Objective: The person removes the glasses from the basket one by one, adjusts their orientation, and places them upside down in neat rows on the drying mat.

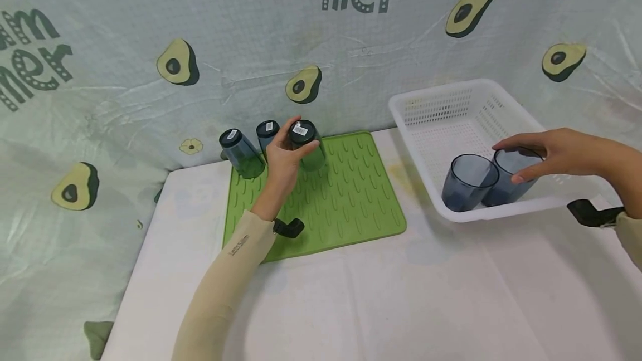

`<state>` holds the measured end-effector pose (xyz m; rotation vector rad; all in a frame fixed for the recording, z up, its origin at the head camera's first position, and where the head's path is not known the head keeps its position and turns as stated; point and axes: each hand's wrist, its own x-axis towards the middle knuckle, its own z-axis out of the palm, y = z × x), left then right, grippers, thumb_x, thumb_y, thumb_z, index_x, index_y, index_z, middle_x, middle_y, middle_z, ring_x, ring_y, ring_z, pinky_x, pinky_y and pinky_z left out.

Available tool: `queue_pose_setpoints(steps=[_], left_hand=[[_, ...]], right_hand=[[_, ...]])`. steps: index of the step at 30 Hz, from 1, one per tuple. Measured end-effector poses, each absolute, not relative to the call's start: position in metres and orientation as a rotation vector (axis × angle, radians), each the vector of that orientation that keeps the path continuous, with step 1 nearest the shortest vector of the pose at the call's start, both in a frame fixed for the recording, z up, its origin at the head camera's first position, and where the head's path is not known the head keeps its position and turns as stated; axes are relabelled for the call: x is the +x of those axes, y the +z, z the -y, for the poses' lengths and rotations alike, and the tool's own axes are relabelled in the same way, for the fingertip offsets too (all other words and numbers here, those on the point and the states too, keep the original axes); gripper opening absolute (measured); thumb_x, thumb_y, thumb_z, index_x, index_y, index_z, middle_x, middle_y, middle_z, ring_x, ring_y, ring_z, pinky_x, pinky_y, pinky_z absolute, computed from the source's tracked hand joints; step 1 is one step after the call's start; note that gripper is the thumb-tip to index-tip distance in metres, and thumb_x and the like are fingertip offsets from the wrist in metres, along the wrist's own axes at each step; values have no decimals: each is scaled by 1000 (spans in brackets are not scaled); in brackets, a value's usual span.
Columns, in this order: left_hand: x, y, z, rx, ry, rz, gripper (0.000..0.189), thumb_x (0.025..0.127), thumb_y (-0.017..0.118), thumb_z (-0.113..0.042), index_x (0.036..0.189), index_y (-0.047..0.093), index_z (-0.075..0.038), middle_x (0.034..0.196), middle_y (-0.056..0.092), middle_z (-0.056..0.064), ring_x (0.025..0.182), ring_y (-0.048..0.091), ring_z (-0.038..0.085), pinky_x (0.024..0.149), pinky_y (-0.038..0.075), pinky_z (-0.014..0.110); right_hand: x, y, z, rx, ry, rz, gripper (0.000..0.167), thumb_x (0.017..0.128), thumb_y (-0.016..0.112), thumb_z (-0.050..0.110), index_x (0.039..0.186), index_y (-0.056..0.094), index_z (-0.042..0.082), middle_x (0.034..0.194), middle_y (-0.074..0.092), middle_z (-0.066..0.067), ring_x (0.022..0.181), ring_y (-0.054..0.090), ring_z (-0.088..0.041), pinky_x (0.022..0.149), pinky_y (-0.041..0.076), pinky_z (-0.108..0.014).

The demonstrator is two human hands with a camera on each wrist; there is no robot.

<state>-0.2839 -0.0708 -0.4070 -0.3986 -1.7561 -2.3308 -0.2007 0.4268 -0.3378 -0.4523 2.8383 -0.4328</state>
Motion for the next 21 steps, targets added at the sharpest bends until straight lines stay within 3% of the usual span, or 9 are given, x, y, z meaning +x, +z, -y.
queue_pose_setpoints(steps=[5,15,21], left_hand=[[-290,-410,68,-406,-2301,1778,65,84,76,12,143,58,-7,139,58,12,122,60,23,99,54,33],[-290,-413,67,-413,-2324,1774,66,83,76,13,144,57,-4,143,56,15,123,60,23,98,54,32],[-294,-411,67,-380,-2294,1820,64,82,79,10,141,61,-9,135,61,12,121,61,23,98,54,33]], right_hand=[[-201,-340,-428,-436,-459,-2837,76,80,86,42,144,57,13,141,58,-25,126,56,-48,95,48,-64],[-189,-338,-424,-438,-462,-2833,74,82,86,40,145,57,12,142,57,-24,126,56,-47,94,49,-63],[-183,-339,-421,-416,-443,-2848,74,81,86,42,144,57,15,141,59,-22,123,58,-44,92,50,-60]])
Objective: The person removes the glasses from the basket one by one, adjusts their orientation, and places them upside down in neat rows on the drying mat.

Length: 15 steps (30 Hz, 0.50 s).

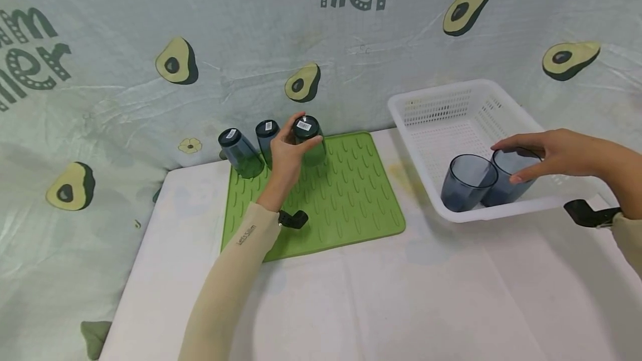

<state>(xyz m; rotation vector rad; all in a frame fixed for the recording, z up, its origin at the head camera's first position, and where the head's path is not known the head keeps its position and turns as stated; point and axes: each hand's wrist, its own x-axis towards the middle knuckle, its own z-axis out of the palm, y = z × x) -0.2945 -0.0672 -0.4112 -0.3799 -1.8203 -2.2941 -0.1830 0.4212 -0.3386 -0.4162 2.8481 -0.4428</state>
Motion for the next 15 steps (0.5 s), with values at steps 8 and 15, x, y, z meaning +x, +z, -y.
queue_pose_setpoints(steps=[8,15], left_hand=[[-308,-414,64,-366,-2267,1794,65,80,80,12,140,62,-6,130,63,12,114,63,23,95,56,33],[-315,-418,67,-349,-2290,1811,65,80,80,13,140,61,-3,134,61,13,118,62,24,96,55,32]], right_hand=[[-184,-345,-423,-411,-424,-2861,76,81,86,41,145,56,13,141,57,-25,123,57,-44,92,50,-62],[-185,-345,-424,-408,-482,-2839,74,81,86,40,144,57,14,142,57,-23,127,55,-48,95,48,-63]])
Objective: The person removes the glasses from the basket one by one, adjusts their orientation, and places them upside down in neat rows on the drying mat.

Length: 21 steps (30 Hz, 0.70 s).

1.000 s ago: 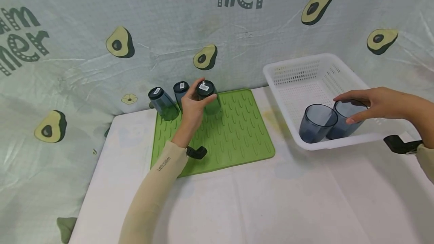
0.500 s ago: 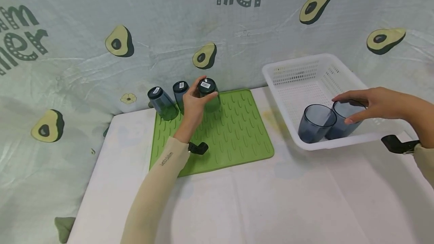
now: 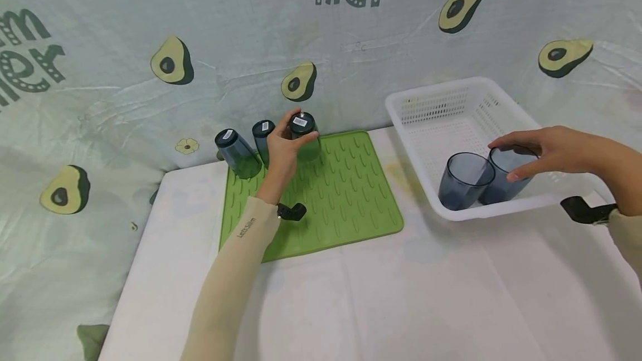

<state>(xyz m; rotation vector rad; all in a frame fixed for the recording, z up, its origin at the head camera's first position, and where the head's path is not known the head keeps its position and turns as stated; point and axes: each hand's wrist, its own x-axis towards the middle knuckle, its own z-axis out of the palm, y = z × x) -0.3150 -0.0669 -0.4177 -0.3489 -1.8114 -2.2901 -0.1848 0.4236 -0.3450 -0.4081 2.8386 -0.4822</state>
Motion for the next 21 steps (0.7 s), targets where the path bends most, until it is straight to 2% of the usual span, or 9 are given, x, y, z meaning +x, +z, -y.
queue_pose_setpoints(steps=[7,14,21], left_hand=[[-315,-422,71,-374,-2236,1898,67,81,80,11,143,56,3,134,61,15,115,63,21,94,55,32],[-318,-425,70,-309,-2225,1881,67,82,79,11,143,55,3,139,59,16,117,63,21,93,56,31],[-321,-428,68,-239,-2227,1856,66,83,79,10,143,55,3,138,59,16,112,64,18,88,57,28]], right_hand=[[-187,-343,-422,-416,-505,-2820,75,81,87,37,145,56,13,143,56,-23,128,54,-50,97,48,-63],[-189,-340,-421,-390,-538,-2802,76,81,87,38,145,56,13,143,55,-25,128,52,-53,98,46,-66],[-189,-338,-421,-390,-508,-2801,75,82,86,36,145,55,11,143,55,-27,128,52,-54,97,47,-67]])
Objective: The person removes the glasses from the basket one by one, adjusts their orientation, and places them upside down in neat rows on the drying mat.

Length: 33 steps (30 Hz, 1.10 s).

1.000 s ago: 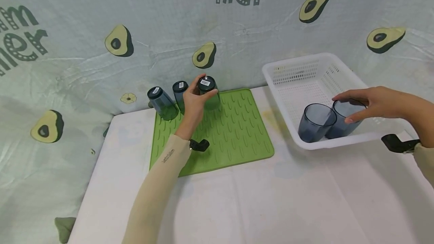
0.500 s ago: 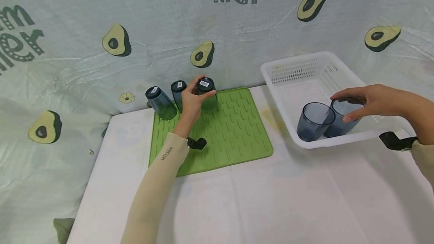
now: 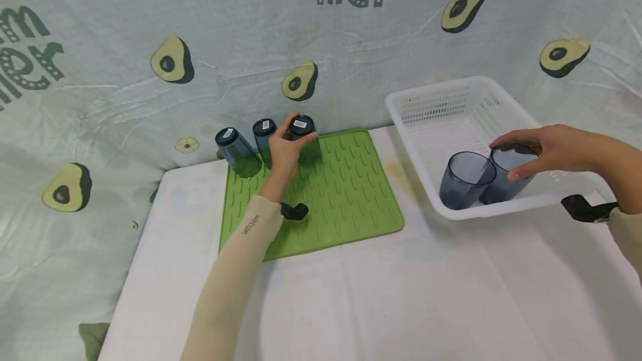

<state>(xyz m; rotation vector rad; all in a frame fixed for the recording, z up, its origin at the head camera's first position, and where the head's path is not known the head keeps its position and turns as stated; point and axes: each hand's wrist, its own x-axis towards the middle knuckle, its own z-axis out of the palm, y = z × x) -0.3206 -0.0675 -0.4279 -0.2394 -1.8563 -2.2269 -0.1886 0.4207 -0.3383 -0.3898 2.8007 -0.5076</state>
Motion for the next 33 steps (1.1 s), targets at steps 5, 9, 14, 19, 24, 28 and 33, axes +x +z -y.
queue_pose_setpoints(steps=[5,9,14,19,24,28,33], left_hand=[[-322,-430,64,-185,-2180,1863,64,84,81,4,143,57,1,136,59,18,109,64,18,88,58,29],[-324,-432,63,-120,-2107,1904,64,84,83,-2,143,58,-3,136,60,16,111,64,19,91,56,31],[-326,-433,60,-114,-2027,1970,66,84,84,-8,144,57,-6,135,62,14,112,64,23,92,56,35],[-325,-433,60,-107,-1991,2011,66,84,85,-8,145,57,-7,135,62,14,114,64,25,91,56,36],[-324,-434,62,-112,-1961,2043,67,84,85,-10,145,57,-8,138,61,13,114,64,26,89,56,36],[-323,-433,63,-132,-1956,2033,67,84,85,-9,146,56,-7,135,62,15,110,65,24,86,56,34],[-323,-433,64,-153,-1956,2034,68,85,84,-9,146,56,-7,135,62,15,111,65,25,86,56,32]], right_hand=[[-189,-338,-420,-404,-502,-2805,75,82,87,36,145,56,12,142,56,-25,127,54,-52,97,50,-61],[-189,-338,-421,-413,-485,-2818,75,81,87,37,144,56,13,142,58,-22,127,56,-49,95,52,-55],[-190,-338,-423,-401,-488,-2819,75,80,87,37,144,56,13,142,57,-23,127,54,-51,97,48,-62],[-190,-342,-422,-381,-491,-2812,75,80,87,38,144,56,14,142,57,-23,127,55,-50,95,52,-55],[-190,-343,-423,-399,-495,-2806,75,81,87,38,145,56,14,142,58,-23,127,55,-50,93,53,-48],[-190,-343,-421,-389,-462,-2811,75,82,86,39,145,55,13,142,56,-24,125,56,-50,94,51,-61],[-191,-339,-423,-479,-428,-2755,81,81,87,32,148,48,12,146,53,-19,122,56,-20,95,52,-55]])
